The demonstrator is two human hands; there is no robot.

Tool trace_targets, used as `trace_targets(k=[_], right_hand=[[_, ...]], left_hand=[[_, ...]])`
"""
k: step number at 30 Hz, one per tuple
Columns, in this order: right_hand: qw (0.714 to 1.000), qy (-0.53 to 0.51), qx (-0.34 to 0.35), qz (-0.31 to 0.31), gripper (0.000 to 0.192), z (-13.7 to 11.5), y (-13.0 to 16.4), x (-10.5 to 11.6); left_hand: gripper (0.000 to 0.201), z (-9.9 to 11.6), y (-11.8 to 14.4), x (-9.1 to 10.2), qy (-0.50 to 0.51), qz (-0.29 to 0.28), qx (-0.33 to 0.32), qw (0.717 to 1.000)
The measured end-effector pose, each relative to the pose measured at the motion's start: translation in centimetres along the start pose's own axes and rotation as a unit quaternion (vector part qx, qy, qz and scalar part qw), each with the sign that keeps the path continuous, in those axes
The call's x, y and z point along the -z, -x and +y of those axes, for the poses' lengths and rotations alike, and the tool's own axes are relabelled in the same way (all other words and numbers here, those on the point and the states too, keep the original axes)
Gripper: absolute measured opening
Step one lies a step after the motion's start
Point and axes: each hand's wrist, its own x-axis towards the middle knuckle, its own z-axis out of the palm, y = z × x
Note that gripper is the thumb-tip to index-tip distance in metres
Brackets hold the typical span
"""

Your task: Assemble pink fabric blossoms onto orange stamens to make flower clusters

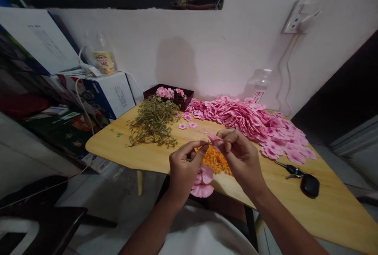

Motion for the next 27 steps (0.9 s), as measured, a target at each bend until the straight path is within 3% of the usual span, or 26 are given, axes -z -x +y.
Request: trace_targets(k=[12,19,23,27], right_hand=[[0.994,0.093,0.048,-0.019,0.025,0.5,0.3,-0.1],[0.970,0.199,0.135,-0.006,0.029,0.2,0.2,-0.5],[0.985,0.149,0.087,-0.020,0.028,0.3,0.2,-0.6],[0.991,0.117,0.052,-0.031,0.026,0.7,0.3,-0.6]], left_hand=[[0.021,-0.4,0.0,0.0,0.001,0.006,0.008,1.000],[0.020,-0.5,-0.1,0.0,-0.007,0.010,0.010,1.000],[0.020,-0.7,-0.1,0.3,-0.038,0.015,-0.022,0.999],[0.017,-1.2,-0.2,0.6,-0.116,0.022,-0.095,0.988]])
